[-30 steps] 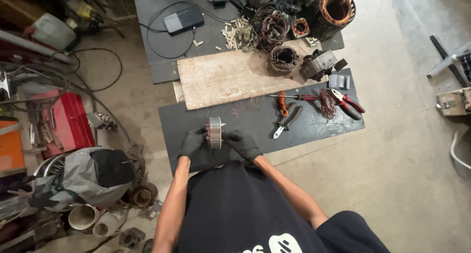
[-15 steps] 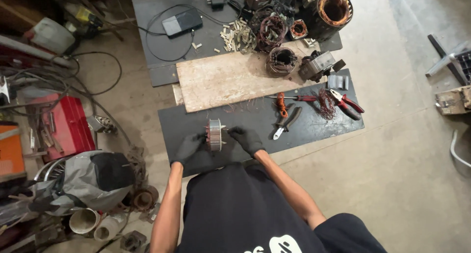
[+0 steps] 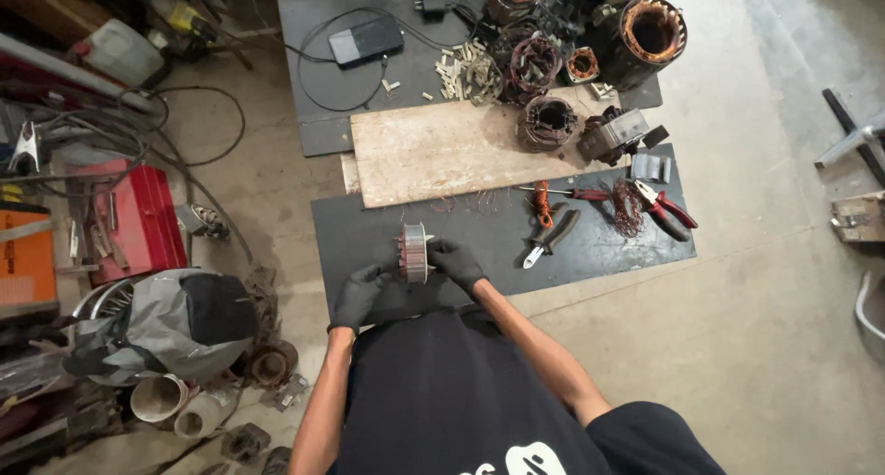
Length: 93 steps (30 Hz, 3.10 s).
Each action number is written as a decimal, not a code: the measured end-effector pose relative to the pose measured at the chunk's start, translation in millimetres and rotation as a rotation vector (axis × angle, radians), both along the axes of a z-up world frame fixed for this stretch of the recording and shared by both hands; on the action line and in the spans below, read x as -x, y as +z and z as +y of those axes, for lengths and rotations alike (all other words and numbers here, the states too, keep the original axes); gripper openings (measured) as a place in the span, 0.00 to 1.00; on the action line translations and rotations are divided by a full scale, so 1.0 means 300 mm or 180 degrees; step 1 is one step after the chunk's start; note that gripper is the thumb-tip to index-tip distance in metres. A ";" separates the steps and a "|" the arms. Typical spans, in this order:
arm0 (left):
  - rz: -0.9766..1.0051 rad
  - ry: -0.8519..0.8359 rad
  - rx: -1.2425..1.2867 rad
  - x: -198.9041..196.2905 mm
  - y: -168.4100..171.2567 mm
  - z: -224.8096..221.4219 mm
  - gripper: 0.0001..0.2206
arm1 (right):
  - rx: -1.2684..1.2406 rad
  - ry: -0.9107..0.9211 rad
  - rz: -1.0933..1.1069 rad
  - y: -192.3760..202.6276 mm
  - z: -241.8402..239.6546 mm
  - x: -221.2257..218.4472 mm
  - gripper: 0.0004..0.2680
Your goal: Repairing an electric motor by inspecting and installing copper wire coils into a stator
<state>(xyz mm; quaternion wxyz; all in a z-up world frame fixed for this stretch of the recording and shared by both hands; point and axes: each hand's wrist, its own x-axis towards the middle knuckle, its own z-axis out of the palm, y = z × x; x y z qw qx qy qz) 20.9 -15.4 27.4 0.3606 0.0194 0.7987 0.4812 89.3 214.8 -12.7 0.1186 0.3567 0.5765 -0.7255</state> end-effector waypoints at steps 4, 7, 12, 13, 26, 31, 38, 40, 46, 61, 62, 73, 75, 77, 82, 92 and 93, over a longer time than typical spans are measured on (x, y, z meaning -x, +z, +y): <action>0.0214 0.0088 0.0199 0.035 -0.138 0.009 0.14 | -0.0408 0.0439 -0.0037 0.151 0.015 0.004 0.14; 0.0375 -0.0053 0.0106 0.077 -0.086 0.077 0.13 | -0.0483 0.0592 0.0009 0.289 0.030 -0.016 0.14; 0.0777 -0.0544 0.1167 0.091 -0.288 0.188 0.18 | -0.0223 0.0530 0.0442 0.390 0.007 -0.050 0.11; 0.0835 -0.0669 0.0988 0.096 -0.320 0.184 0.18 | -0.0886 0.0990 0.0326 0.390 0.018 -0.056 0.09; -0.0241 -0.0378 0.0910 0.087 -0.177 -0.058 0.22 | -0.1474 0.0926 -0.0389 0.075 0.036 -0.046 0.11; 0.0030 -0.0136 0.0127 0.012 -0.063 -0.038 0.16 | -0.1094 0.1118 -0.0311 0.066 0.024 0.004 0.11; 0.0124 0.0320 0.0496 0.094 -0.020 0.090 0.10 | -0.0605 0.1060 -0.0163 0.320 0.041 0.002 0.13; 0.0100 0.0022 0.0293 0.120 -0.010 0.105 0.11 | -0.0685 0.1084 -0.0146 0.382 0.051 -0.002 0.14; -0.0115 -0.0779 -0.0165 0.167 -0.067 0.076 0.14 | -0.0886 0.1124 0.0010 0.484 0.039 -0.074 0.17; 0.0191 -0.1013 0.0405 0.142 0.027 0.147 0.18 | -0.2904 -0.0031 -0.1057 0.277 0.402 -0.215 0.12; 0.0121 -0.1000 0.0304 0.143 -0.121 0.112 0.15 | -0.3095 -0.0389 -0.1370 0.303 0.450 -0.233 0.11; 0.0439 0.0597 0.1309 0.057 0.243 0.109 0.23 | -0.3748 0.0039 -0.1487 0.321 0.656 -0.160 0.11; 0.0579 0.0913 0.1296 0.019 0.360 0.199 0.24 | -0.3801 0.0238 -0.1458 0.284 0.688 -0.169 0.12; 0.1233 0.1228 0.0894 -0.013 0.360 0.285 0.24 | -0.3646 0.0506 -0.1419 0.150 0.765 -0.184 0.19; 0.2175 0.0629 0.1315 -0.084 0.381 0.564 0.25 | -0.3396 0.0885 -0.1434 0.104 0.845 -0.192 0.16; 0.2815 -0.1694 0.1283 -0.162 0.169 1.066 0.34 | -0.3368 0.0500 -0.0690 0.238 0.835 -0.293 0.12; 0.2838 -0.1725 0.1256 -0.151 0.245 1.081 0.34 | -0.3376 0.0456 -0.0705 0.267 0.824 -0.306 0.12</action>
